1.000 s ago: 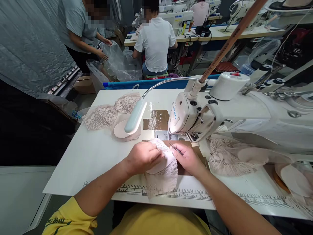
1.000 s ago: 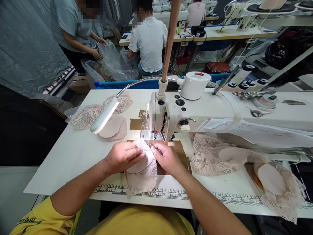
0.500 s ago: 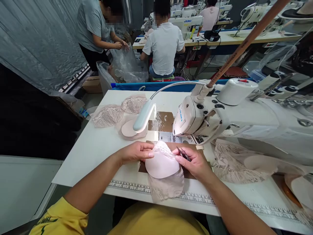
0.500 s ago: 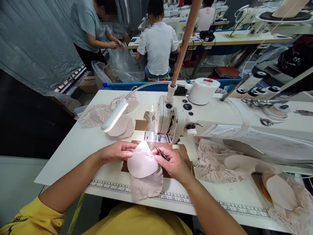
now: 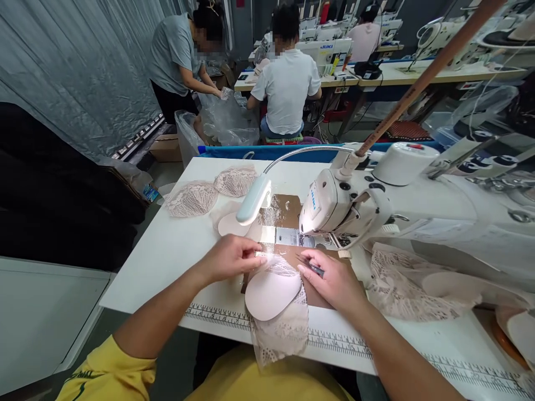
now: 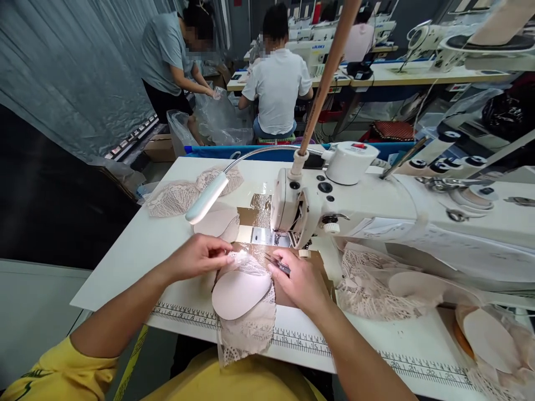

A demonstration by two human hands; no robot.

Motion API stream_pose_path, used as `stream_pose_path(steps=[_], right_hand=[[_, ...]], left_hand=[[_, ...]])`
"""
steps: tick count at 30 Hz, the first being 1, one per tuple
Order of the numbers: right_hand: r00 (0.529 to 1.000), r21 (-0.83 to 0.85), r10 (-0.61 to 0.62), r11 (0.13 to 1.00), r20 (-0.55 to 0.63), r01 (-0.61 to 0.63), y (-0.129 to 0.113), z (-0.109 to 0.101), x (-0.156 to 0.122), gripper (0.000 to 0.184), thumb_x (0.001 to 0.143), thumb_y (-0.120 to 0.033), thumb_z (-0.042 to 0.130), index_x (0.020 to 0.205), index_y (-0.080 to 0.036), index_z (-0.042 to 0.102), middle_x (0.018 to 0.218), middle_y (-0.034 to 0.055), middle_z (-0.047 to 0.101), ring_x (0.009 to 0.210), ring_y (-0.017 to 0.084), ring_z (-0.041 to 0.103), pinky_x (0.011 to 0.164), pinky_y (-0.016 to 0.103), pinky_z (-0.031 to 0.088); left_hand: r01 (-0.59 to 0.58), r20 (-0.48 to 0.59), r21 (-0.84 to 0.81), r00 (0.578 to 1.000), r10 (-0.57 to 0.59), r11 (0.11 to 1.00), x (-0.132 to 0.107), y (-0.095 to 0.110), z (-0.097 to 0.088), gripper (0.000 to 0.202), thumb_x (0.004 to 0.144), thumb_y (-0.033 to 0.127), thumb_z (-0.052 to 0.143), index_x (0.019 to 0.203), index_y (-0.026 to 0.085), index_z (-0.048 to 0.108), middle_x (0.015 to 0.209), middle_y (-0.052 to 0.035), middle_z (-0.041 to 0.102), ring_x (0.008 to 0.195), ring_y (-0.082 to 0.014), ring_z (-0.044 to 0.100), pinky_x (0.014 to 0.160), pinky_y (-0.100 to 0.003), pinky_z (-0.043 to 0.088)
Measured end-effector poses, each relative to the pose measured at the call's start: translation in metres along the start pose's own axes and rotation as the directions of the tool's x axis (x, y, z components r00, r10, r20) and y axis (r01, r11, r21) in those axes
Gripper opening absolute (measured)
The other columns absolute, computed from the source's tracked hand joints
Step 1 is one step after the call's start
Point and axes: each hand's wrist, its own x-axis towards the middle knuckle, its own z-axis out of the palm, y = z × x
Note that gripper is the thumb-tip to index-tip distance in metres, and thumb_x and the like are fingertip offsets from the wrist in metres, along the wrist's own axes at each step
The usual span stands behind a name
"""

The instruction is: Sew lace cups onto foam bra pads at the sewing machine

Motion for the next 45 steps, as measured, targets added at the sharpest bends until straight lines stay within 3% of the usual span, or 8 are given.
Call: stream_pose_path(steps=[5, 9, 15, 22, 28, 36, 41, 45], right_hand=[[0.912, -0.053, -0.398, 0.913, 0.095, 0.404, -0.023, 0.014, -0.007, 0.029, 0.087, -0.016, 0.044, 0.107, -0.025, 0.064, 0.101, 0.0073, 0.069, 0.087, 0.021, 0.064, 0.072, 0.031, 0.049], [0.780, -0.057, -0.500, 0.828, 0.377, 0.558, -0.037, 0.020, -0.011, 0.032, 0.077, -0.004, 0.046, 0.092, -0.025, 0.065, 0.103, 0.0059, 0.067, 0.083, 0.019, 0.060, 0.065, 0.029, 0.045], [0.917, -0.178, -0.132, 0.961, 0.377, 0.212, -0.021, -0.016, -0.014, 0.020, 0.067, -0.003, 0.049, 0.060, -0.021, 0.054, 0.065, 0.0012, 0.061, 0.060, 0.016, 0.054, 0.055, 0.028, 0.039], [0.989, 0.256, 0.023, 0.965, 0.145, -0.060, -0.034, 0.003, 0.023, 0.033, 0.082, -0.035, 0.060, 0.113, -0.022, 0.062, 0.114, 0.0079, 0.066, 0.104, 0.024, 0.061, 0.089, 0.037, 0.049], [0.979, 0.383, -0.052, 0.923, 0.195, -0.028, -0.046, 0.031, 0.043, 0.022, 0.085, -0.039, 0.056, 0.083, -0.018, 0.064, 0.083, 0.0039, 0.067, 0.080, 0.020, 0.062, 0.074, 0.033, 0.051], [0.923, 0.228, -0.042, 0.972, 0.382, -0.050, -0.034, 0.015, 0.033, 0.032, 0.089, -0.044, 0.050, 0.068, -0.021, 0.057, 0.068, -0.0007, 0.059, 0.063, 0.015, 0.054, 0.059, 0.027, 0.043], [0.992, 0.308, -0.011, 0.951, 0.126, -0.029, -0.035, 0.020, 0.039, 0.022, 0.081, -0.037, 0.062, 0.095, -0.020, 0.063, 0.094, 0.0045, 0.067, 0.087, 0.020, 0.061, 0.079, 0.032, 0.047], [0.991, 0.369, -0.060, 0.929, 0.120, 0.011, -0.040, 0.029, 0.039, 0.016, 0.084, -0.037, 0.060, 0.083, -0.021, 0.060, 0.082, 0.0024, 0.063, 0.078, 0.019, 0.058, 0.071, 0.030, 0.047]], left_hand=[[0.038, -0.366, 0.338, 0.926, 0.094, 0.940, 0.028, 0.008, -0.035, 0.032, 0.079, 0.041, 0.061, 0.102, 0.020, 0.067, 0.100, -0.0054, 0.065, 0.086, -0.0216, 0.059, 0.071, -0.028, 0.044], [0.126, -0.283, 0.319, 0.959, -0.033, 0.939, 0.064, -0.008, -0.045, 0.044, 0.063, 0.029, 0.072, 0.104, 0.018, 0.064, 0.108, -0.0090, 0.063, 0.102, -0.0303, 0.058, 0.079, -0.033, 0.045], [0.139, -0.216, 0.144, 0.971, -0.105, 0.980, 0.054, -0.031, -0.041, 0.029, 0.072, 0.042, 0.064, 0.082, 0.015, 0.064, 0.076, -0.0042, 0.064, 0.072, -0.0225, 0.063, 0.058, -0.027, 0.046], [0.091, 0.042, -0.311, 0.996, -0.082, 0.946, 0.038, -0.036, -0.031, 0.032, 0.073, 0.045, 0.070, 0.081, 0.014, 0.064, 0.074, -0.0015, 0.064, 0.068, -0.0156, 0.061, 0.060, -0.023, 0.047], [0.124, 0.156, -0.377, 0.985, -0.069, 0.918, 0.034, -0.033, -0.027, 0.031, 0.076, 0.044, 0.068, 0.085, 0.014, 0.065, 0.074, -0.0018, 0.065, 0.066, -0.0150, 0.061, 0.062, -0.025, 0.048], [0.102, 0.335, -0.159, 0.941, -0.044, 0.982, 0.031, -0.035, -0.041, 0.020, 0.071, 0.029, 0.070, 0.081, 0.014, 0.064, 0.074, 0.0010, 0.060, 0.069, -0.0127, 0.056, 0.061, -0.021, 0.040], [0.055, 0.244, -0.196, 0.970, -0.005, 0.979, 0.030, -0.026, -0.028, 0.024, 0.070, 0.033, 0.072, 0.079, 0.014, 0.062, 0.074, 0.0016, 0.057, 0.070, -0.0126, 0.054, 0.063, -0.022, 0.040], [-0.025, 0.221, -0.229, 0.972, 0.077, 0.973, 0.031, -0.021, -0.014, 0.025, 0.073, 0.037, 0.070, 0.080, 0.014, 0.062, 0.075, 0.0011, 0.056, 0.072, -0.0130, 0.053, 0.065, -0.023, 0.040]])
